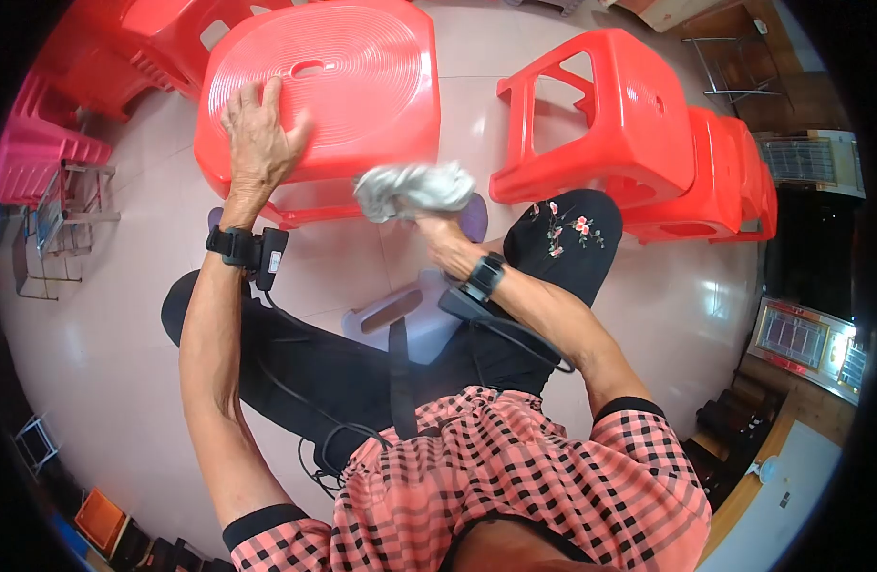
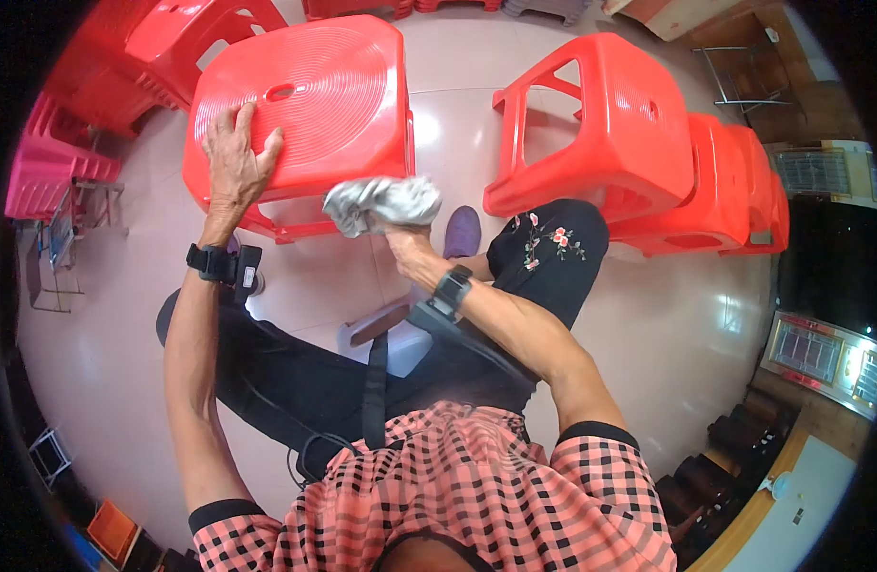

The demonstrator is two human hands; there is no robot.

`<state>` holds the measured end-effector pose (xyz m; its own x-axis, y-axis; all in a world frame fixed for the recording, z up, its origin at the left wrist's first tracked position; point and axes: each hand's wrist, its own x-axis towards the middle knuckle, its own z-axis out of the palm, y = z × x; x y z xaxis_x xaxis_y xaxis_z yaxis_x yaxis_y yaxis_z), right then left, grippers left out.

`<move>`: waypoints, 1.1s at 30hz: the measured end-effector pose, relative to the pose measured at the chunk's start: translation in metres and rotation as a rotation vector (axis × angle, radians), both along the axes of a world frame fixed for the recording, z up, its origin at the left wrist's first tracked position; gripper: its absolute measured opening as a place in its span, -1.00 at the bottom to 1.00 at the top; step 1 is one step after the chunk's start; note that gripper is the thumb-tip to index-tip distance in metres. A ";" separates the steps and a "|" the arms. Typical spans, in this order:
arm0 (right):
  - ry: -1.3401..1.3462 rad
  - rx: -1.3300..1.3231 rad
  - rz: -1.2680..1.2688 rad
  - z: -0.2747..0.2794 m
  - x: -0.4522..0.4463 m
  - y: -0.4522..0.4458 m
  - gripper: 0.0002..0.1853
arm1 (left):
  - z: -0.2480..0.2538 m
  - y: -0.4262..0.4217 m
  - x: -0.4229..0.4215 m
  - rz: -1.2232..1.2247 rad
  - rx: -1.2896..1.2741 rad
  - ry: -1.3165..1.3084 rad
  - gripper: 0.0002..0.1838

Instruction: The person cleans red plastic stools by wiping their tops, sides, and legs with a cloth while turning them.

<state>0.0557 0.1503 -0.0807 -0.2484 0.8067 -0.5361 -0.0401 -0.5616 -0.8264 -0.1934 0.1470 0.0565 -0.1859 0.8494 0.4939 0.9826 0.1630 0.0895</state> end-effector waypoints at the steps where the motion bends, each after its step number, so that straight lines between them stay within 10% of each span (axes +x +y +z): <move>1: -0.013 -0.093 0.020 -0.020 -0.004 0.002 -0.58 | 0.001 0.000 -0.001 -0.006 0.005 0.002 -0.37; 5: -0.069 -0.007 0.066 -0.116 -0.007 0.016 -0.57 | 0.002 -0.001 0.003 -0.011 0.001 -0.007 -0.38; 7: -0.248 -0.075 0.307 -0.084 0.014 0.034 -0.53 | 0.004 -0.001 0.000 -0.005 -0.030 -0.006 -0.38; 9: -0.191 -0.353 0.010 -0.091 0.039 0.061 -0.61 | 0.002 0.000 -0.001 -0.030 0.001 -0.004 -0.37; 14: 0.013 0.096 -0.120 0.002 0.035 0.115 -0.76 | 0.003 0.000 0.000 -0.044 0.000 0.006 -0.37; 18: 0.417 0.251 0.253 0.018 0.014 0.148 -0.69 | 0.003 0.000 -0.004 -0.071 -0.004 0.011 -0.38; 26: 0.153 0.086 -0.107 0.011 -0.056 0.007 -0.78 | 0.014 -0.035 -0.083 -0.022 -0.053 0.165 -0.40; 33: -0.009 0.193 0.204 0.034 -0.040 -0.024 -0.75 | 0.030 -0.068 -0.041 0.064 -0.138 0.002 -0.43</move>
